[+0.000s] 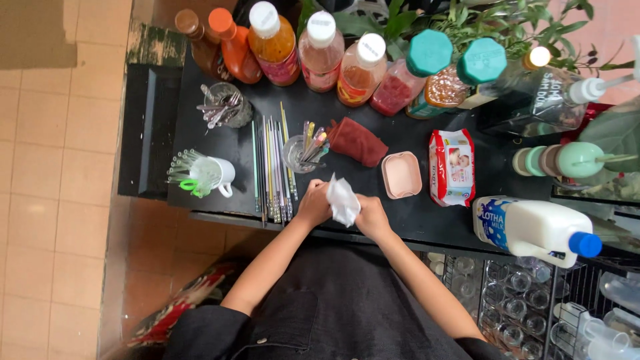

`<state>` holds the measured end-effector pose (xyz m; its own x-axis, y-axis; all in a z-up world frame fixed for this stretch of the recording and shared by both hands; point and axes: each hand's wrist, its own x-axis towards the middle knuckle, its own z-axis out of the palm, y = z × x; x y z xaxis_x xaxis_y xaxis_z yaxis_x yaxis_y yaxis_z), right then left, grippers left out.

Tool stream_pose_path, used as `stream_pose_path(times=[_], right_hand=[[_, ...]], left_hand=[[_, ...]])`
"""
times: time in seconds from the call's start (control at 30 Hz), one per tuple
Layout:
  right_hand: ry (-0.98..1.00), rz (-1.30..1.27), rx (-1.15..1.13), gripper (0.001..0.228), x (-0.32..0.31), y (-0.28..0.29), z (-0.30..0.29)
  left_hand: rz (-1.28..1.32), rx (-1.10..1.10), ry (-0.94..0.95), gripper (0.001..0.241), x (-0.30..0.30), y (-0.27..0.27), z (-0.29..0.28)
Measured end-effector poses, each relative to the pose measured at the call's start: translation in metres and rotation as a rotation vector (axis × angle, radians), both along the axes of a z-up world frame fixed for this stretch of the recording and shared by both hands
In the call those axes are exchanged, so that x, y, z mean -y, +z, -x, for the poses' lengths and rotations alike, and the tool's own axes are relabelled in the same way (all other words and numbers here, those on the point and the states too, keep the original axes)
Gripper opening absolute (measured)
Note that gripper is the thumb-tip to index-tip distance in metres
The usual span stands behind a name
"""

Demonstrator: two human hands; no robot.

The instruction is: Cleaning and wiping reusable glass straws with a cloth at a counter.

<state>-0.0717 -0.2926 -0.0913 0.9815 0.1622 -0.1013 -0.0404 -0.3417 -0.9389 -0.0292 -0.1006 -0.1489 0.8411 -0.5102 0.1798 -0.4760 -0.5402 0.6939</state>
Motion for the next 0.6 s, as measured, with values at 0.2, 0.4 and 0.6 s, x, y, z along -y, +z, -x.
stream_pose_path(times=[0.2, 0.4, 0.6], right_hand=[[-0.064, -0.047, 0.060, 0.023, -0.003, 0.054, -0.006], [-0.089, -0.105, 0.398, 0.021, -0.005, 0.094, -0.006], [-0.118, 0.052, -0.119, 0.017, -0.006, -0.035, 0.002]], left_hand=[[0.070, 0.049, 0.016, 0.022, 0.001, 0.015, -0.002], [0.098, 0.045, -0.006, 0.015, -0.003, 0.010, -0.002], [0.109, 0.132, -0.011, 0.022, -0.006, 0.007, -0.004]])
